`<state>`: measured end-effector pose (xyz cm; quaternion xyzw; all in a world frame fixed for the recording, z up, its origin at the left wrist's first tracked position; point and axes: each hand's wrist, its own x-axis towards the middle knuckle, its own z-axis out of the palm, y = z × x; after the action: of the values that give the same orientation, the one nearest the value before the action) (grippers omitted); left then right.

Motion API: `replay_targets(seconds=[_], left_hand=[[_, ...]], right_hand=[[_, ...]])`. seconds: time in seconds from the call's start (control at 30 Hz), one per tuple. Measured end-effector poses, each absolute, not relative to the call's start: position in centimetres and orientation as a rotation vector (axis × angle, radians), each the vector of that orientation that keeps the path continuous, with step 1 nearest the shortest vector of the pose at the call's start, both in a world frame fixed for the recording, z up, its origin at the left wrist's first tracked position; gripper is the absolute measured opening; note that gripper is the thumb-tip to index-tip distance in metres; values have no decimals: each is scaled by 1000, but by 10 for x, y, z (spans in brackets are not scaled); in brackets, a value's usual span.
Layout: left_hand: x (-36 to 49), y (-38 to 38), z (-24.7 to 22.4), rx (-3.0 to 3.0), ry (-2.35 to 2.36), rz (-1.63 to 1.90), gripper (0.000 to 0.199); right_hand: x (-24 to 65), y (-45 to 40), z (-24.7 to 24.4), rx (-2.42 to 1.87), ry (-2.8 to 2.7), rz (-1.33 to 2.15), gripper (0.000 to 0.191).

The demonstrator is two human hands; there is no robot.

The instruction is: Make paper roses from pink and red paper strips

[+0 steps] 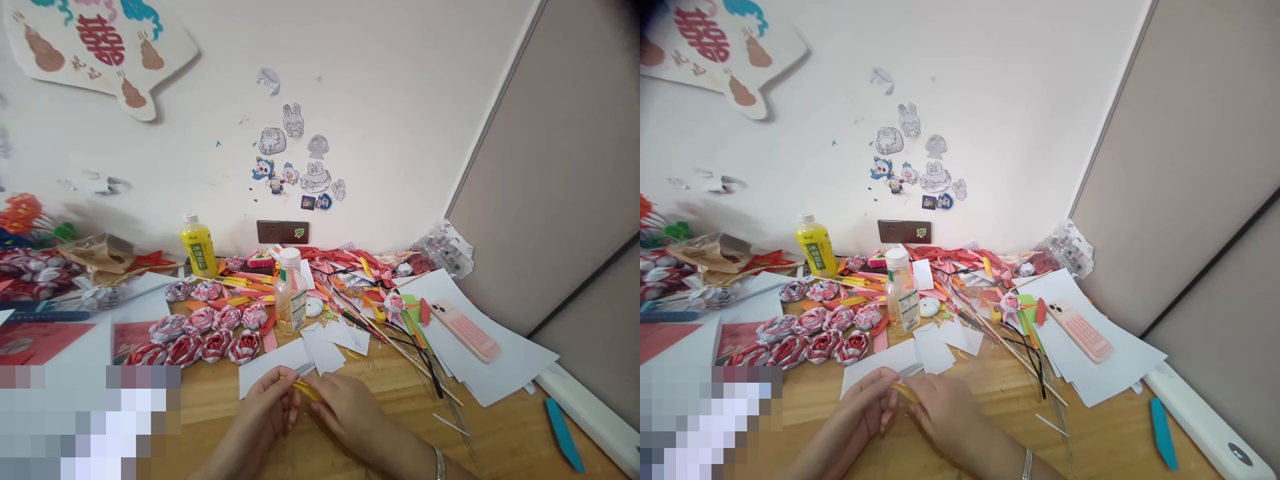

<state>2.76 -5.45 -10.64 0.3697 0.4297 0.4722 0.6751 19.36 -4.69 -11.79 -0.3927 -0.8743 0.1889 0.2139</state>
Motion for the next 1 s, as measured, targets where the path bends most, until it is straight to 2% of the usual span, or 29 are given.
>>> replay_targets(seconds=[0.17,0.3,0.53,0.7,0.87,1.0], left_hand=[[28,-52,-108,1005,1091,1061,47],[26,-55,-103,1160,1183,1117,47],[26,-59,-102,1047,1089,1117,49],[27,-60,-104,921,1037,1156,50],[27,-59,-106,917,1045,1158,50],[26,-57,-108,878,1068,1180,51]], right_hand=[[197,-44,-125,-1120,-2463,310,24],[199,-44,-122,-1149,-2406,318,25],[202,-42,-112,-1131,-2094,842,45],[203,-42,-105,-1057,-1907,1216,48],[207,-38,-102,-1082,-1922,1133,48],[212,-37,-98,-1080,-1930,1303,40]])
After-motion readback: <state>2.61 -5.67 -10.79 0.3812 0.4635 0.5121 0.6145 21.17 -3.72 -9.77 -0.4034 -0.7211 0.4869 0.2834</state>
